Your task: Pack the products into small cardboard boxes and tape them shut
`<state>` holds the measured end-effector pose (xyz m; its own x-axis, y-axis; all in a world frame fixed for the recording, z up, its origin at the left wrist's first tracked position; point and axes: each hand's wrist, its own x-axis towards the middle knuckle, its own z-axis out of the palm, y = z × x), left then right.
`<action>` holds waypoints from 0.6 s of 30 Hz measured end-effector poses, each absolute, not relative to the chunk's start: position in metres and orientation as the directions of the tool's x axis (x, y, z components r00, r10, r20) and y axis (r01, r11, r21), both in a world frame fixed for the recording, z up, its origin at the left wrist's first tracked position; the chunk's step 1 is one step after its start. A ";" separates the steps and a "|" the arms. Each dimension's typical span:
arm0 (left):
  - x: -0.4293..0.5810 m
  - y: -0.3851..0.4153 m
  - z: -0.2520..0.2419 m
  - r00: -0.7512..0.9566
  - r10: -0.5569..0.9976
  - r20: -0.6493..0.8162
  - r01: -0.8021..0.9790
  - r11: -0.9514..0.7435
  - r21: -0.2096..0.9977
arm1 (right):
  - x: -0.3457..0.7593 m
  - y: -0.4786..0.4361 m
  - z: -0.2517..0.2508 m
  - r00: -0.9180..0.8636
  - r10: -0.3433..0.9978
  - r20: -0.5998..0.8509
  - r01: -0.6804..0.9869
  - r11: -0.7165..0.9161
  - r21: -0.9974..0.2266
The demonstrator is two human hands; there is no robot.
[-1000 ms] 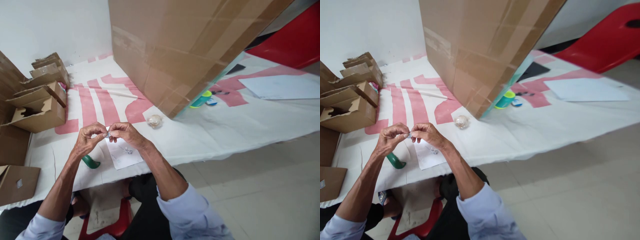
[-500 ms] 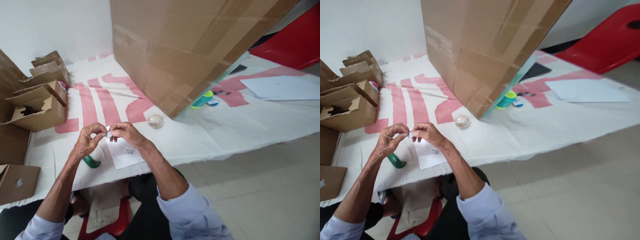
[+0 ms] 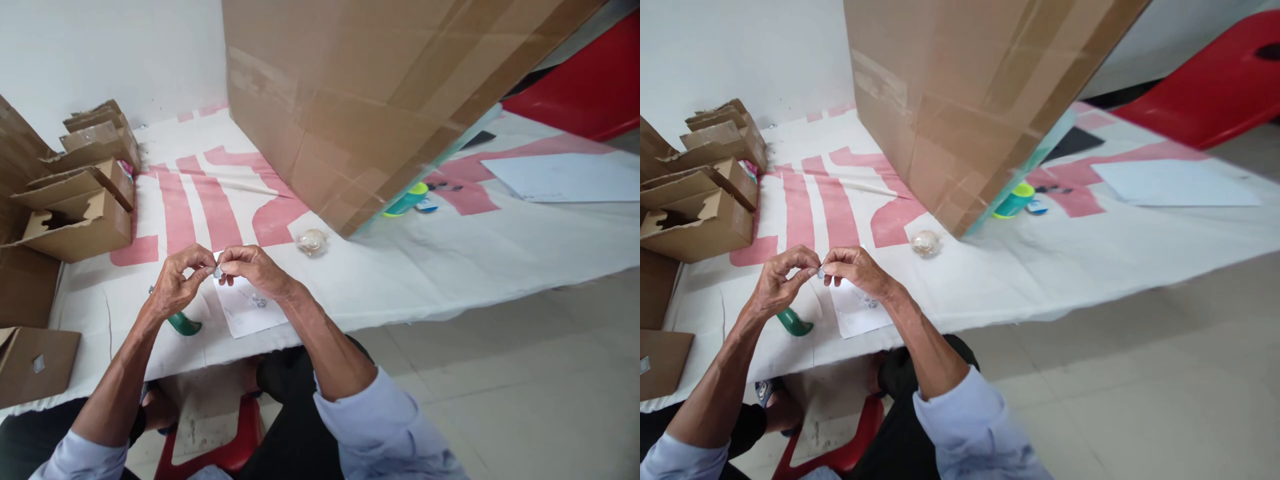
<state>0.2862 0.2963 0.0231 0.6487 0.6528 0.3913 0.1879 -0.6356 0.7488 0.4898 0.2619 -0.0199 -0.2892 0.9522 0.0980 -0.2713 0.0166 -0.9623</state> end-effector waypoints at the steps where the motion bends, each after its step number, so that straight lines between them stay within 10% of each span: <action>1: 0.286 0.295 0.023 0.652 0.647 0.396 0.187 -0.643 0.742 | 0.489 0.262 -0.021 -0.287 0.953 0.093 -0.279 0.010 -0.960; 18: 0.287 0.289 0.023 0.673 0.595 0.439 0.168 -0.701 0.693 | 0.483 0.264 -0.025 -0.269 0.962 0.047 -0.377 -0.060 -0.924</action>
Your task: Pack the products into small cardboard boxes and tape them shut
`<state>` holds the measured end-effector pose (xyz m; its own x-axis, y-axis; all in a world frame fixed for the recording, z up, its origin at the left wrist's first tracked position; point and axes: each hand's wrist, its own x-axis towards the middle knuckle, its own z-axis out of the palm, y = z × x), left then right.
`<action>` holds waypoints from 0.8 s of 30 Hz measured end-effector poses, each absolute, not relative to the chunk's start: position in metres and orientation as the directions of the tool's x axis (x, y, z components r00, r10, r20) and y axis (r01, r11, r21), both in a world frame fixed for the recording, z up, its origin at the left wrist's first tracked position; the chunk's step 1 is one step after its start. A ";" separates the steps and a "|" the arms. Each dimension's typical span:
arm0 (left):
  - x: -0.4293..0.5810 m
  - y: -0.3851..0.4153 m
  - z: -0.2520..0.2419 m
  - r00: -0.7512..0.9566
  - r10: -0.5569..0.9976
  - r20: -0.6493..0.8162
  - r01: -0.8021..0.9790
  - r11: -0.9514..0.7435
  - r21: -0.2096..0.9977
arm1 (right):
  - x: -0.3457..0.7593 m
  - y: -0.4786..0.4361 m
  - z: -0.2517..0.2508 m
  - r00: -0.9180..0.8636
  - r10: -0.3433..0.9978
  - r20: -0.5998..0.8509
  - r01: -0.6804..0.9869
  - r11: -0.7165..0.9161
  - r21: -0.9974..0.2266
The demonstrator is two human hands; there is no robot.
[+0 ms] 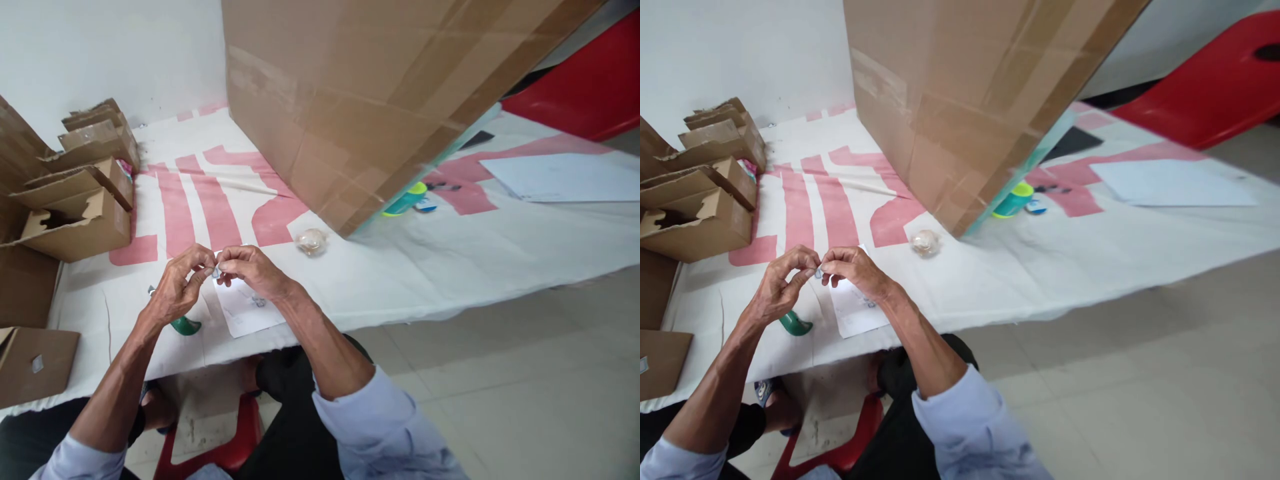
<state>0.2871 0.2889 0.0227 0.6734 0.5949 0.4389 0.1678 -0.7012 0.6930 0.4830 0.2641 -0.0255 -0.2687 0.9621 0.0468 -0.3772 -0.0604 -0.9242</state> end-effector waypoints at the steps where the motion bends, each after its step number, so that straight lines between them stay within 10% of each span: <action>1: 0.287 0.289 0.023 0.673 0.595 0.440 0.168 -0.701 0.693 | 0.483 0.264 -0.026 -0.270 0.962 0.049 -0.379 -0.059 -0.924; 24: 0.287 0.279 0.024 0.642 0.636 0.429 0.213 -0.685 0.697 | 0.482 0.262 -0.024 -0.260 0.966 0.016 -0.423 -0.099 -0.901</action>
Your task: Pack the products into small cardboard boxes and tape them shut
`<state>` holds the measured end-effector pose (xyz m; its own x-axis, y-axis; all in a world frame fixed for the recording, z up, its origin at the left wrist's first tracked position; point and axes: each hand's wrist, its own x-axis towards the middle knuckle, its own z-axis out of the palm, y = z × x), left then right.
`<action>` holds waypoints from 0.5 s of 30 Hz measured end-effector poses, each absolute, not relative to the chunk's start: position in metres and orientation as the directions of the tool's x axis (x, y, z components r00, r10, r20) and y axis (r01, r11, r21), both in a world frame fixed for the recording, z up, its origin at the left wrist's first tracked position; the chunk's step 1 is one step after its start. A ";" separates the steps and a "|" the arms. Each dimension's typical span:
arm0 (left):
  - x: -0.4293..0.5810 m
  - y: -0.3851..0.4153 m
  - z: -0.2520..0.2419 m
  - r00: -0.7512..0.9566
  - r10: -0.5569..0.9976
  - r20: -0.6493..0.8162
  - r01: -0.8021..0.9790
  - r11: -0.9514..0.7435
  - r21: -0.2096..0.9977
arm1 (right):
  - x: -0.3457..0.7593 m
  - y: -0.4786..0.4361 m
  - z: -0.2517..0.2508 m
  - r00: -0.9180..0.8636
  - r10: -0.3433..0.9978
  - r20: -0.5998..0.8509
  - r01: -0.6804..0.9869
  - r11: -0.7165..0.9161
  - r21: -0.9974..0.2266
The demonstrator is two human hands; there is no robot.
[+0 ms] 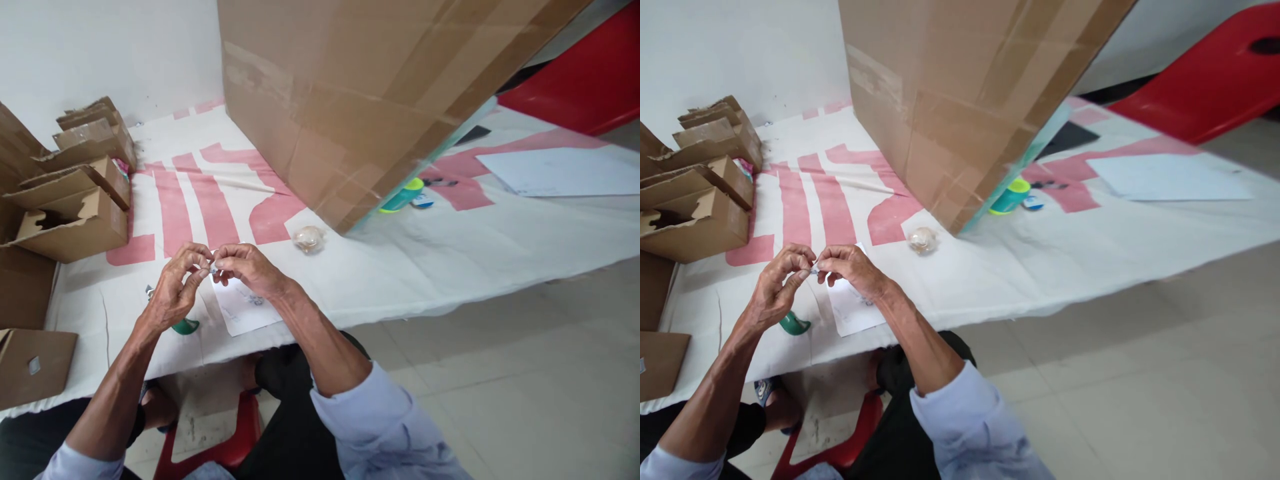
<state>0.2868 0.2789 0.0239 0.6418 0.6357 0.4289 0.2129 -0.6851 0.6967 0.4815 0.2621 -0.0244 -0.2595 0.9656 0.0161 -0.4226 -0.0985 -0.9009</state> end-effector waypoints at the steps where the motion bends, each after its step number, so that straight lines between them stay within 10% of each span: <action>1: 0.287 0.279 0.024 0.642 0.632 0.434 0.215 -0.692 0.690 | 0.482 0.262 -0.024 -0.256 0.967 0.017 -0.425 -0.097 -0.900; 15: 0.288 0.273 0.027 0.639 0.568 0.519 0.223 -0.782 0.582 | 0.483 0.264 -0.024 -0.282 0.959 0.014 -0.430 -0.114 -0.896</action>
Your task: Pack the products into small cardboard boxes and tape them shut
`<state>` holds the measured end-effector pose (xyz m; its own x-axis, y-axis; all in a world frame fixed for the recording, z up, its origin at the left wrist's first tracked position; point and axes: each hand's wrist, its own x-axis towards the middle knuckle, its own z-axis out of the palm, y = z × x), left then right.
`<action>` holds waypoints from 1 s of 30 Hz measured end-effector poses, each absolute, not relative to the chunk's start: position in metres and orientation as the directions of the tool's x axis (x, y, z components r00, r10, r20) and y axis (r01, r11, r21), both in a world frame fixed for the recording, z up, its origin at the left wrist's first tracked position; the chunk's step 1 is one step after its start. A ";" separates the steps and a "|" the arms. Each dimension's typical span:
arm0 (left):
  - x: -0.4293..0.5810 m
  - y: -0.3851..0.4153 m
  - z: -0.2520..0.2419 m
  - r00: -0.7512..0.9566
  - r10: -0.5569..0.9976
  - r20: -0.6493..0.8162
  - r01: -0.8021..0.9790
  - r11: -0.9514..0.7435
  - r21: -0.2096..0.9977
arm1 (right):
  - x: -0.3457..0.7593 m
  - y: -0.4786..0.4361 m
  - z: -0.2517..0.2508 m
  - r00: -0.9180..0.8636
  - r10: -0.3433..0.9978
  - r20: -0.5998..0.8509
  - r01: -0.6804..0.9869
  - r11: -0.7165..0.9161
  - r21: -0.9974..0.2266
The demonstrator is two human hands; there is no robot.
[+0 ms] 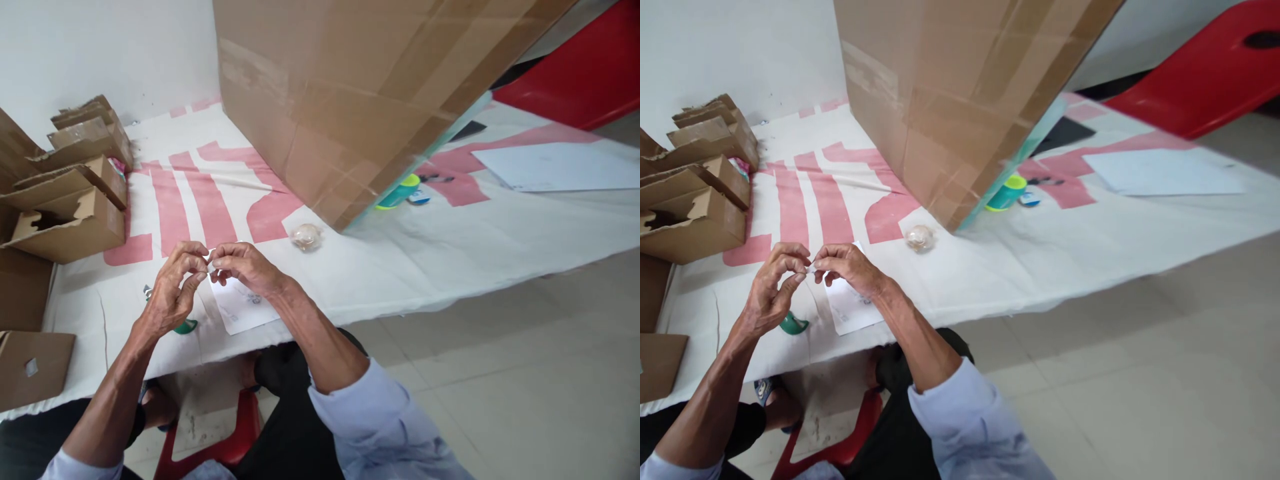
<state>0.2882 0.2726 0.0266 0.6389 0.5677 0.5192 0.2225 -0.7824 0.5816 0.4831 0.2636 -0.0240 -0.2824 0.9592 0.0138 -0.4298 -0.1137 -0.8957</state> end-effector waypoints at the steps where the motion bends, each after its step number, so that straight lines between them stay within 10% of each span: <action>1: 0.288 0.272 0.027 0.636 0.568 0.522 0.226 -0.784 0.578 | 0.483 0.263 -0.024 -0.284 0.959 0.015 -0.429 -0.113 -0.896; 19: 0.278 0.269 0.036 0.546 0.690 0.476 0.225 -0.667 0.710 | 0.497 0.270 -0.026 -0.094 0.995 -0.041 -0.467 -0.081 -0.880; 30: 0.299 0.345 -0.022 0.552 0.829 0.089 0.370 -0.339 0.865 | 0.510 0.277 -0.032 0.234 0.969 -0.076 -0.399 0.024 -0.917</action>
<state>0.2988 0.3451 -0.0222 0.5517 0.8293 0.0889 0.3700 -0.3389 0.8650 0.5095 0.2774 -0.0322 0.2337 0.9693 -0.0761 -0.3988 0.0242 -0.9167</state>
